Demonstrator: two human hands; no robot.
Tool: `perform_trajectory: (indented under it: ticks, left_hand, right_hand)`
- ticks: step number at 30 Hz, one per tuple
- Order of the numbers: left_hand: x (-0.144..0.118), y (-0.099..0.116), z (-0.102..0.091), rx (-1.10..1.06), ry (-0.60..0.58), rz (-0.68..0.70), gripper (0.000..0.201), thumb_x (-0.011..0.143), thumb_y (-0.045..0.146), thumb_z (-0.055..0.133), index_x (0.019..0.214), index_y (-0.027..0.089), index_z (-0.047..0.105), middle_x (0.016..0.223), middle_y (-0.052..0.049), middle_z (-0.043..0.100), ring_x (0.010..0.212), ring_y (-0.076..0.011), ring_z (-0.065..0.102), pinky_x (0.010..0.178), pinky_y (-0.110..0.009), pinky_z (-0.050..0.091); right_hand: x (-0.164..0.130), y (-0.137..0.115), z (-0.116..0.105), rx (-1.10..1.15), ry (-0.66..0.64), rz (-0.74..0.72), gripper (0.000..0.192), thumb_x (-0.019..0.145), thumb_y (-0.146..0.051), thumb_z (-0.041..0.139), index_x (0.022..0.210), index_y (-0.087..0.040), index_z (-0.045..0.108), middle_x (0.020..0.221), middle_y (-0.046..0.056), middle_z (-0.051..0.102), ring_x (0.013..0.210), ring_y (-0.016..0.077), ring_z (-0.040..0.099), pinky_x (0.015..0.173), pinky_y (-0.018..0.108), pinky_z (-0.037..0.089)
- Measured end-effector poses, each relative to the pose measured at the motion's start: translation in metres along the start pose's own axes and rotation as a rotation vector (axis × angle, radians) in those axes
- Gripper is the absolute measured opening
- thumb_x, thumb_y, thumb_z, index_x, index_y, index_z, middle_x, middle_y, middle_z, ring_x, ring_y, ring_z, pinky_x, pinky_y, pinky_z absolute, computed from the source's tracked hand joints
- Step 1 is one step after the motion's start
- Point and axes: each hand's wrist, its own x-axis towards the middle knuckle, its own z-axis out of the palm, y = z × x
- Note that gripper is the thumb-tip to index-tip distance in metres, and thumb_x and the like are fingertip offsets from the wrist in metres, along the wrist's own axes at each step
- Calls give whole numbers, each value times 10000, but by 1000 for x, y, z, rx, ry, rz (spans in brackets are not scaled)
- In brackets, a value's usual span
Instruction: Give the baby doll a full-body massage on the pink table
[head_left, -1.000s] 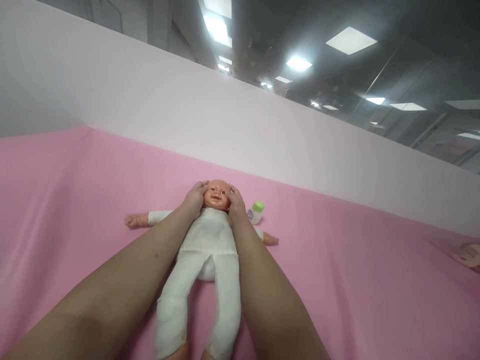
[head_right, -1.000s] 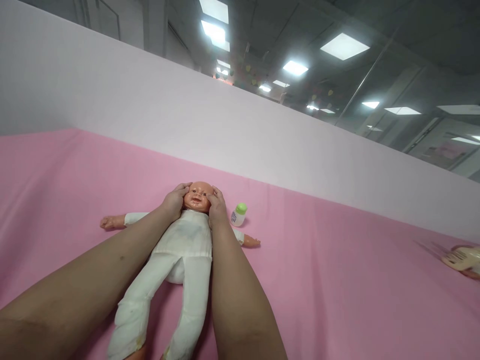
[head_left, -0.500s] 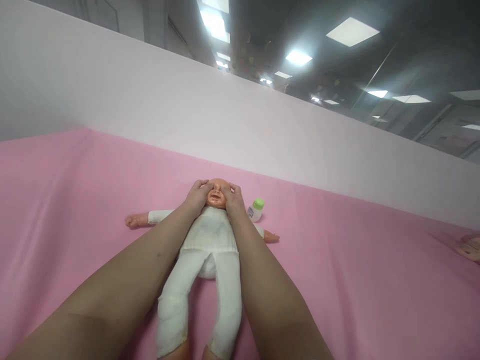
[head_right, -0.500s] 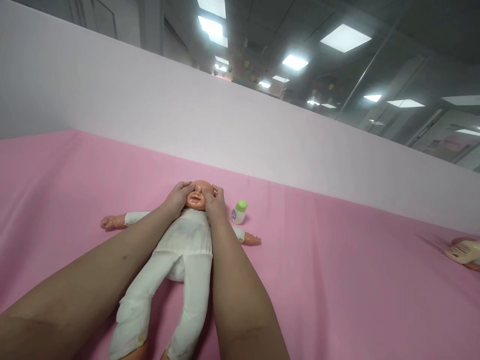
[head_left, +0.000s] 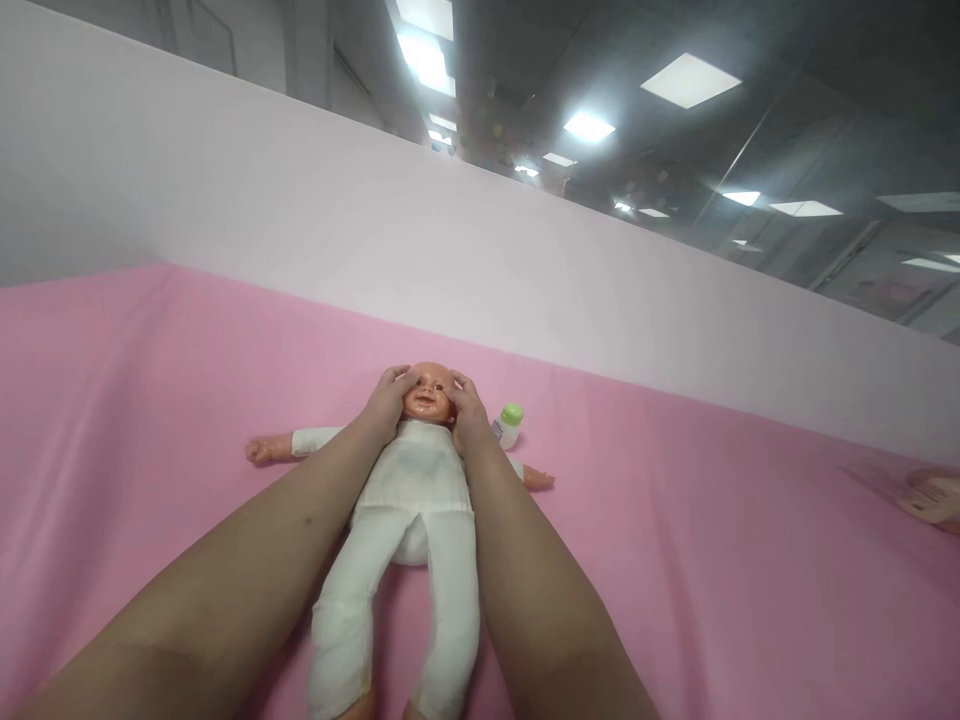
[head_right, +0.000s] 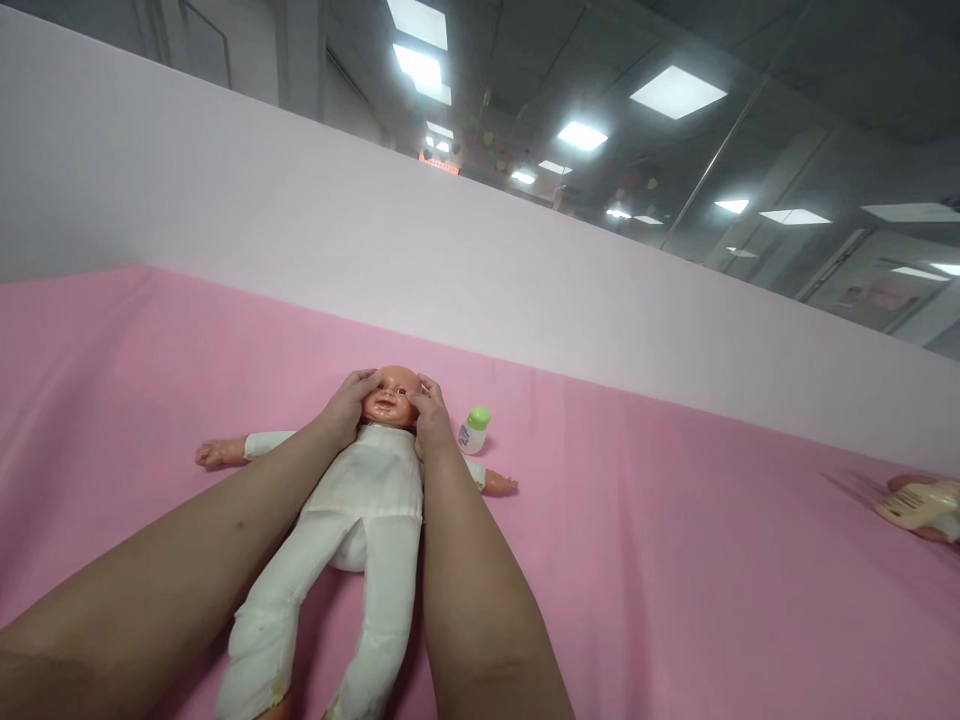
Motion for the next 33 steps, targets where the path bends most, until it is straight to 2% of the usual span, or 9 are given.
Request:
perform_trajectory:
  ticks: [3,8,13,16,19,23,29,33]
  left_hand:
    - [-1,0,0,32,-25,26,577,682,315,817,1200,205,589,1088,-91,693,896,-232,705,818,-375,586]
    - [4,-3,-1,103,-10,54,567,661,323,821,1188,211,645,1042,-70,710,921,-226,698,846,-342,566]
    - [8,-5,-1,120,19,51,479,681,331,799,1126,211,667,1014,-69,721,945,-234,695,843,-334,562]
    - [8,-4,-1,100,19,32,430,727,330,764,1128,212,663,1045,-78,723,971,-232,693,855,-332,561]
    - [5,-2,0,62,9,2,422,769,341,727,1164,218,647,1088,-86,722,975,-238,698,845,-343,571]
    - [1,2,1,20,-5,-24,445,784,340,689,1205,215,620,1096,-99,716,939,-253,707,808,-371,587]
    - [2,-2,-2,60,-17,5,614,679,272,788,1256,223,583,1100,-78,690,941,-229,695,846,-348,572]
    - [6,-6,-4,170,-10,75,573,710,335,788,1235,226,586,1071,-69,682,930,-222,692,843,-349,564]
  right_hand:
    - [-2,-4,3,-11,-42,-11,594,630,-308,745,1198,-272,574,1031,-6,684,884,197,662,760,302,550]
    - [-6,-4,11,-93,43,-51,668,598,-367,848,1173,-281,519,1061,-3,663,887,202,677,795,330,566]
    - [-4,-1,12,-103,92,-64,527,652,-416,807,1096,-262,568,984,-2,681,907,207,674,799,327,566]
    - [-1,0,7,-68,91,-60,461,720,-468,737,1105,-258,595,1042,9,698,974,203,670,825,322,563]
    - [-2,1,1,-7,56,-13,485,720,-442,734,1162,-274,624,1125,16,706,989,207,672,768,311,568]
    - [-5,-1,-3,33,36,50,554,703,-403,741,1231,-282,625,1086,25,722,880,215,684,659,310,566]
    - [-7,-5,6,8,-17,-50,669,636,-382,857,1229,-246,578,1161,42,692,1030,230,681,879,376,583]
    - [-7,-3,9,-106,47,-80,710,614,-380,877,1225,-242,543,1190,46,652,1056,238,675,911,388,575]
